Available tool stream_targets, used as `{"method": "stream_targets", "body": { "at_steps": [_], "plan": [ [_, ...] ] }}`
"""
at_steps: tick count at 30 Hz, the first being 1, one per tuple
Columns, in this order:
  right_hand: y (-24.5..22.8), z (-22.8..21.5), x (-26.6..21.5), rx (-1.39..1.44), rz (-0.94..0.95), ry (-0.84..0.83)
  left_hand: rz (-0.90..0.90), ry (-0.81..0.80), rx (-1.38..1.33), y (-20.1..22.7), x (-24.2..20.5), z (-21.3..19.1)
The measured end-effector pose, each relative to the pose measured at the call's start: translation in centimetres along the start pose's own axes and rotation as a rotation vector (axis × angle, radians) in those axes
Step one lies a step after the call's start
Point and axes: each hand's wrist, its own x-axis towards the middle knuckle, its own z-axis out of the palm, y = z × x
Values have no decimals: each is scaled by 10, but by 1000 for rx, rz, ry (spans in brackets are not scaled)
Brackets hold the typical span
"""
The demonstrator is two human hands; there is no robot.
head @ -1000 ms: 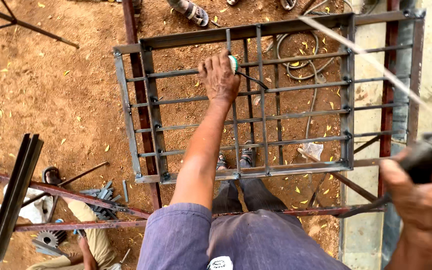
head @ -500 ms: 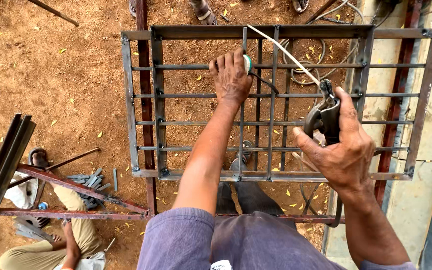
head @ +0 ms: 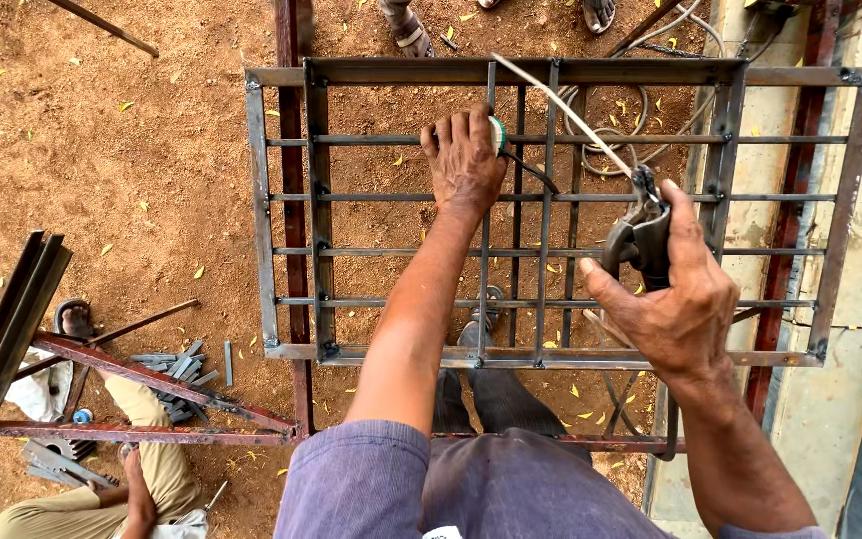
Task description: The person measures parts of a metal frame using a tape measure and welds joints on the structure using a stick welding tool.
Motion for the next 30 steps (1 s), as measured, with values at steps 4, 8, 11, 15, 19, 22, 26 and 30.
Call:
{"method": "stream_targets", "body": {
  "at_steps": [4, 8, 11, 15, 19, 22, 26, 30],
  "plan": [
    [-2, -3, 1, -8, 40, -43, 7, 34, 8, 0, 1, 1],
    [5, -1, 3, -19, 11, -41, -2, -7, 9, 0, 1, 1],
    [10, 1, 1, 2, 0, -50, -4, -18, 23, 0, -1, 1],
    [10, 1, -1, -5, -29, 13, -19, -33, 16, 1, 3, 0],
    [8, -2, 0, -5, -10, -11, -13, 4, -13, 1, 2, 2],
    [6, -2, 2, 0, -5, -21, -2, 13, 8, 0, 2, 2],
    [4, -3, 3, 5, 14, -29, -19, -25, 9, 0, 2, 1],
    [3, -4, 3, -18, -23, -11, 18, 61, -3, 0, -2, 0]
  ]
}}
